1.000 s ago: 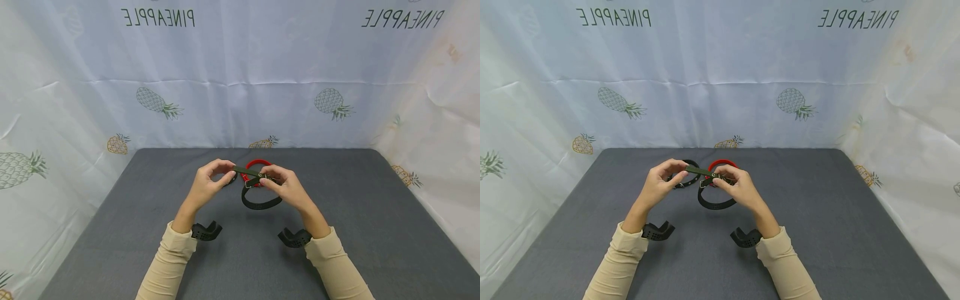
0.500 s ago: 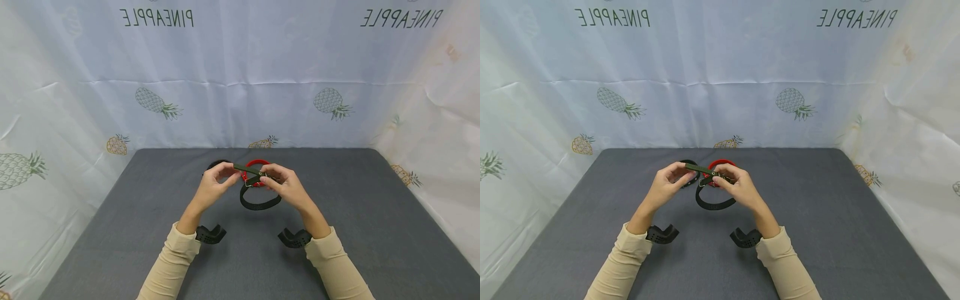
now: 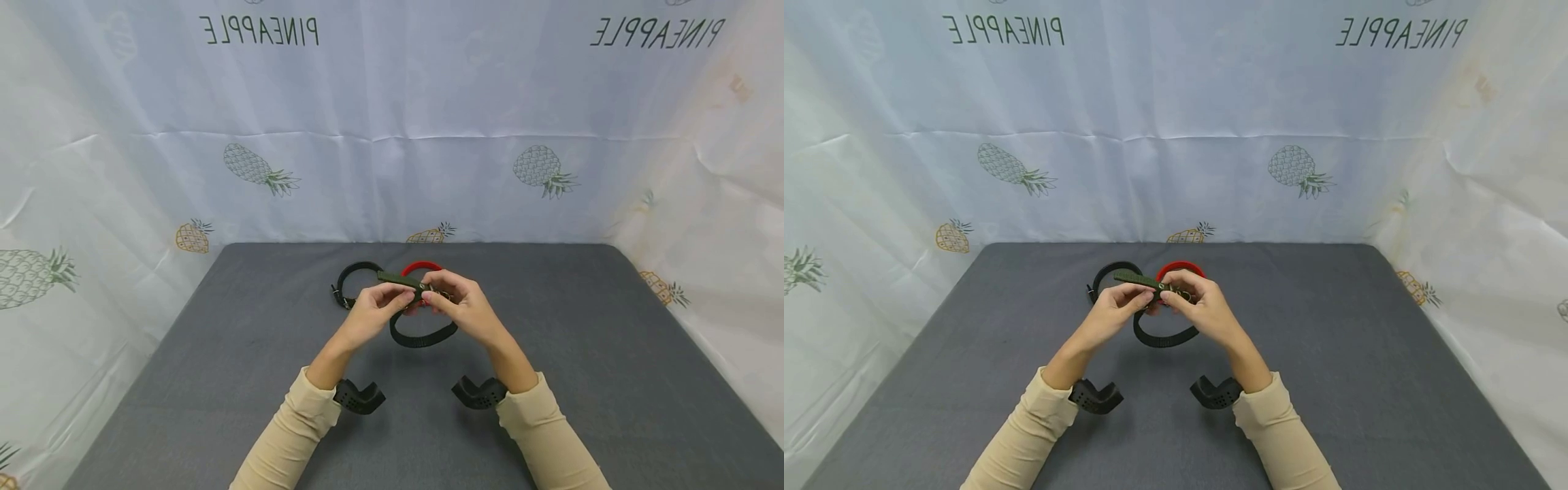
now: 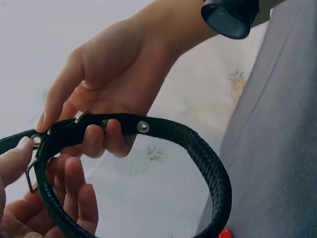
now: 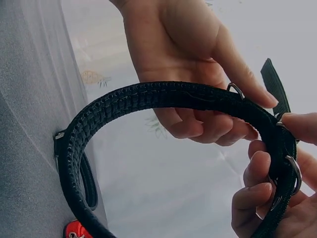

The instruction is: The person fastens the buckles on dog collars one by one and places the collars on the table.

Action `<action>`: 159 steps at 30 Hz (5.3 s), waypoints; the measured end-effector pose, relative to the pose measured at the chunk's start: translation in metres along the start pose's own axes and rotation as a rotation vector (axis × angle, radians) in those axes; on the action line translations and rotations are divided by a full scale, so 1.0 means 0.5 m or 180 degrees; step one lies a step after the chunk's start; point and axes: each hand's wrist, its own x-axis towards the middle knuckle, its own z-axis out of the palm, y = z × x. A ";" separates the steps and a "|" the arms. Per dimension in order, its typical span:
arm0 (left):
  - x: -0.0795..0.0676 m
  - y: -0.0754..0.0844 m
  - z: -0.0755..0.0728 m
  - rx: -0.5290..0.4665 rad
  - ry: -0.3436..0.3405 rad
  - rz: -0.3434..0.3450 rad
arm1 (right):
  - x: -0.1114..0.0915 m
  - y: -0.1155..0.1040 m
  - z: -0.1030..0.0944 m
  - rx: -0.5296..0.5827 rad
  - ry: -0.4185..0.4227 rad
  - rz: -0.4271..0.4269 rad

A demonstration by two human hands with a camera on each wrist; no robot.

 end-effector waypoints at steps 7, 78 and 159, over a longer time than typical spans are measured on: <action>-0.002 0.003 0.004 -0.0153 0.0043 -0.0179 | 0.001 -0.003 0.003 0.0018 -0.0044 0.0037; -0.003 0.008 0.006 0.0036 -0.0401 -0.0161 | -0.002 -0.004 -0.004 0.0098 -0.0141 0.0275; -0.005 0.006 0.008 0.1069 0.0163 0.0755 | -0.005 -0.007 -0.012 0.0630 -0.0120 0.0270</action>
